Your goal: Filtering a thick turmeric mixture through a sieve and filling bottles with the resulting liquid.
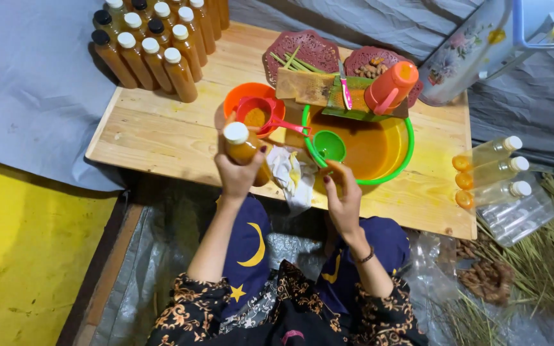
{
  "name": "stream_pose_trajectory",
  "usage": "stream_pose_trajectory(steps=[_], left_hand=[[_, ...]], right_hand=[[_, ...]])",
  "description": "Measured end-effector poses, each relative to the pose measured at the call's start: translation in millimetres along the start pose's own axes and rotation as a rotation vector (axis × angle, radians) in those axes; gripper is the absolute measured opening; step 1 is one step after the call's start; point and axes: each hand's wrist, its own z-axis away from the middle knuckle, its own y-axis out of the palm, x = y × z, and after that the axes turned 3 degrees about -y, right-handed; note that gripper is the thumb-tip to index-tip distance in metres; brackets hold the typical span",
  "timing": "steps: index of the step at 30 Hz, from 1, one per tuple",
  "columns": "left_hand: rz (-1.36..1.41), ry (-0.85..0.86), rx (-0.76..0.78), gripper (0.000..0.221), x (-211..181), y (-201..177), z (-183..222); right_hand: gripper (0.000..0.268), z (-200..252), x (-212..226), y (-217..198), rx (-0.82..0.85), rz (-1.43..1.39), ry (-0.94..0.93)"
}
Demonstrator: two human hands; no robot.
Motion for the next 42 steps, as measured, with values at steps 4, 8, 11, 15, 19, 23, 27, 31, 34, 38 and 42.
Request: stream_pose_trajectory(steps=[4, 8, 11, 15, 19, 23, 27, 31, 34, 38, 42], left_hand=[[0.085, 0.005, -0.043, 0.062, -70, -35, -53], [-0.190, 0.076, -0.168, 0.056, -39, -66, -114], [-0.339, 0.109, -0.314, 0.056, 3, -84, -162], [-0.478, 0.193, -0.473, 0.069, 83, -114, -222], [-0.489, 0.206, -0.577, 0.077, 137, -137, -264], [-0.510, 0.210, -0.676, 0.084, 159, -145, -291], [-0.544, 0.315, -0.552, 0.077, 134, -140, -280], [-0.452, 0.287, -0.555, 0.084, 165, -153, -294], [-0.544, 0.275, -0.581, 0.093, 180, -158, -301], [-0.536, 0.299, -0.556, 0.104, 188, -162, -308], [-0.647, 0.223, -0.441, 0.114, 182, -165, -302]], right_hand=[[0.027, 30, -33, 17, 0.042, -0.059, 0.074], [0.029, 36, -42, 26, 0.184, -0.040, 0.185], [0.030, 32, -49, 27, 0.224, -0.023, 0.203], [0.032, 31, -55, 25, 0.239, 0.012, 0.293], [0.031, 31, -63, 23, 0.291, 0.079, 0.324], [0.032, 30, -66, 24, 0.412, 0.147, 0.419], [0.036, 22, -61, 28, 0.602, 0.231, 0.400], [0.037, 28, -75, 35, 0.647, 0.288, 0.361], [0.039, 32, -80, 37, 0.643, 0.315, 0.330], [0.039, 32, -85, 38, 0.636, 0.356, 0.282], [0.040, 33, -86, 38, 0.652, 0.388, 0.255]])
